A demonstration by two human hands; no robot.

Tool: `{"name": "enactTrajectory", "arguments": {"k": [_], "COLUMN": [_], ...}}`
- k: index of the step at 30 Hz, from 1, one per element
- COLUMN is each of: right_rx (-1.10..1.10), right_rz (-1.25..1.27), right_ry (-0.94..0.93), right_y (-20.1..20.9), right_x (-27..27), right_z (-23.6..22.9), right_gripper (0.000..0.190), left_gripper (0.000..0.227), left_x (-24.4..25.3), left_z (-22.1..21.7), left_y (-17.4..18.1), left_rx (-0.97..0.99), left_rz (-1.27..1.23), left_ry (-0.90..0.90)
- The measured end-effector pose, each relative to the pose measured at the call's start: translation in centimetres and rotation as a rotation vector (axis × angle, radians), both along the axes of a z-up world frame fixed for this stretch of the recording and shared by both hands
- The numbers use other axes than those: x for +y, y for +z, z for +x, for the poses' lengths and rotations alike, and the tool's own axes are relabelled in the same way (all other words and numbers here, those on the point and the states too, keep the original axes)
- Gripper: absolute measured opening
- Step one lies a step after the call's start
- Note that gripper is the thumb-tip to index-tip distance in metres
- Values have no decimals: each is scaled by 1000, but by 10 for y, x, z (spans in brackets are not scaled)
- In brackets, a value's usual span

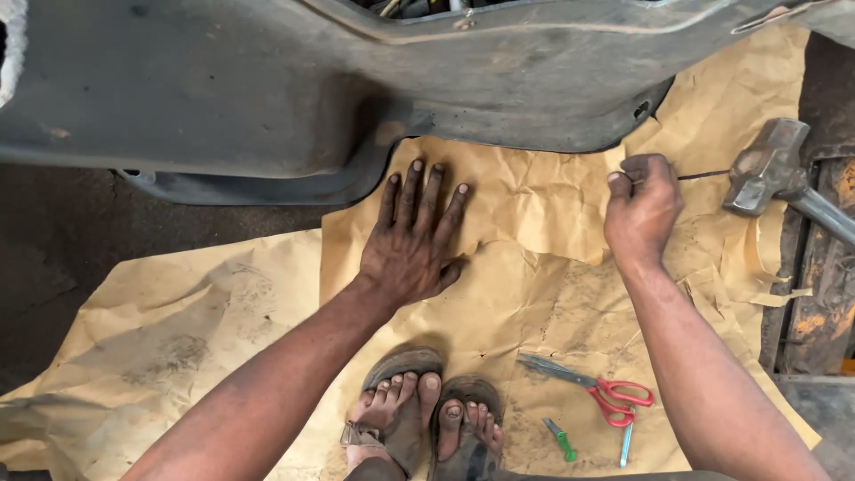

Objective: Measure, mark, and cut a brown paper template to fit a machinery panel.

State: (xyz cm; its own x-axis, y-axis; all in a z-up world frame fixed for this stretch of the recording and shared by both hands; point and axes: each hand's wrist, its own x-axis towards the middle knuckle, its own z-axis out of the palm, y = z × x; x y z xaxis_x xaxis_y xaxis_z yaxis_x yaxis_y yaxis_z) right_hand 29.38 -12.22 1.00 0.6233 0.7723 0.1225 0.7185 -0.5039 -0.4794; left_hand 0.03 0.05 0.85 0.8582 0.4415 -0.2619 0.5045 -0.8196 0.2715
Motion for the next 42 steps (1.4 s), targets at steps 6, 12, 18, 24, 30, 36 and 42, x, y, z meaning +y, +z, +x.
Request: {"name": "enactTrajectory", "arguments": {"k": [6,12,18,24,30,36,42], "right_rx": [37,82,-313,-194,-302,-350,-318], "right_rz": [-9,-93,-338,-408,-448,-466,-290], "right_ry": [-12,15,462,603,634,691,692], "right_y": [1,19,45,8,-15,-15,-29], "right_x": [-5,8,8,3,-6,-4,-10], "right_z": [-1,-1,-60,-87,-50,-37,-27], "right_gripper": [18,23,38,86,84,85,86], "left_gripper": [96,92,93,99,96,91,89], "left_x": [8,-3,-4,-2,-3,2,3], "left_z": [-10,-14,-17,-16,-12,-6,-1], "left_y": [-6,-20,-16,-19,-15,-19,-10], "left_rx": [24,-46,-91,-150,-75,25,36], "left_rz": [-69,11,-14,-20,54,91,60], "left_ry": [30,75,106,118,87,-29,4]}}
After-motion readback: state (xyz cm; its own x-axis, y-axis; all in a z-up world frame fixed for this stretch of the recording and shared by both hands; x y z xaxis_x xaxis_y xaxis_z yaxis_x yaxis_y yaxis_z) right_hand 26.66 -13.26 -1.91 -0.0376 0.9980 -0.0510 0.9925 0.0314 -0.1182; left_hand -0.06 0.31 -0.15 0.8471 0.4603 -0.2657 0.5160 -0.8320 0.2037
